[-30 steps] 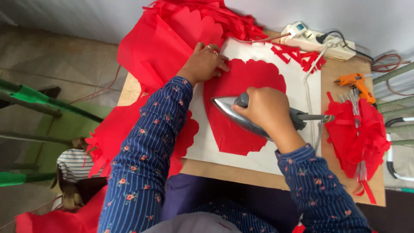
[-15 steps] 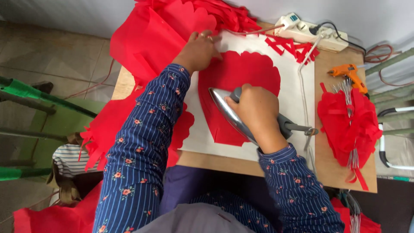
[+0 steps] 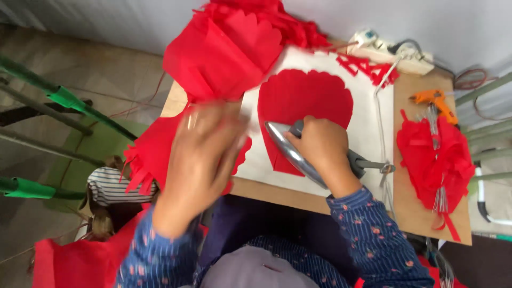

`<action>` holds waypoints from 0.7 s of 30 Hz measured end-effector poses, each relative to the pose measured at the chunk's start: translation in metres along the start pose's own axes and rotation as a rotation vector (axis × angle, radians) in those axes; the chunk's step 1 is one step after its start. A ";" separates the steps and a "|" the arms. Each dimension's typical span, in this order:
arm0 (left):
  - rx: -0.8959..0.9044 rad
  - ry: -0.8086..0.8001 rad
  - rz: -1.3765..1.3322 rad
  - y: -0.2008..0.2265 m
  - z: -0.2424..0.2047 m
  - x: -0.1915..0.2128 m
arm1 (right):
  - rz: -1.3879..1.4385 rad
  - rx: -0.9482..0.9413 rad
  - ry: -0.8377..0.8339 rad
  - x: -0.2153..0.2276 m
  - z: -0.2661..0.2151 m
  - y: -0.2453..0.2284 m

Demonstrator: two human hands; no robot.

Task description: Ironing individual red fabric pieces to flatten them on a wooden table

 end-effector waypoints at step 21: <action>0.093 0.035 -0.034 -0.064 -0.131 -0.132 | -0.010 0.019 0.083 0.050 0.014 0.051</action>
Point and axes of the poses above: each hand's wrist, its own z-axis towards the middle knuckle, its own x-axis out of the back of the hand, y = z × x, the point moved 10 cm from there along z, towards the middle knuckle, and after that the axes turned 14 degrees about -z, right-handed, at the moved point
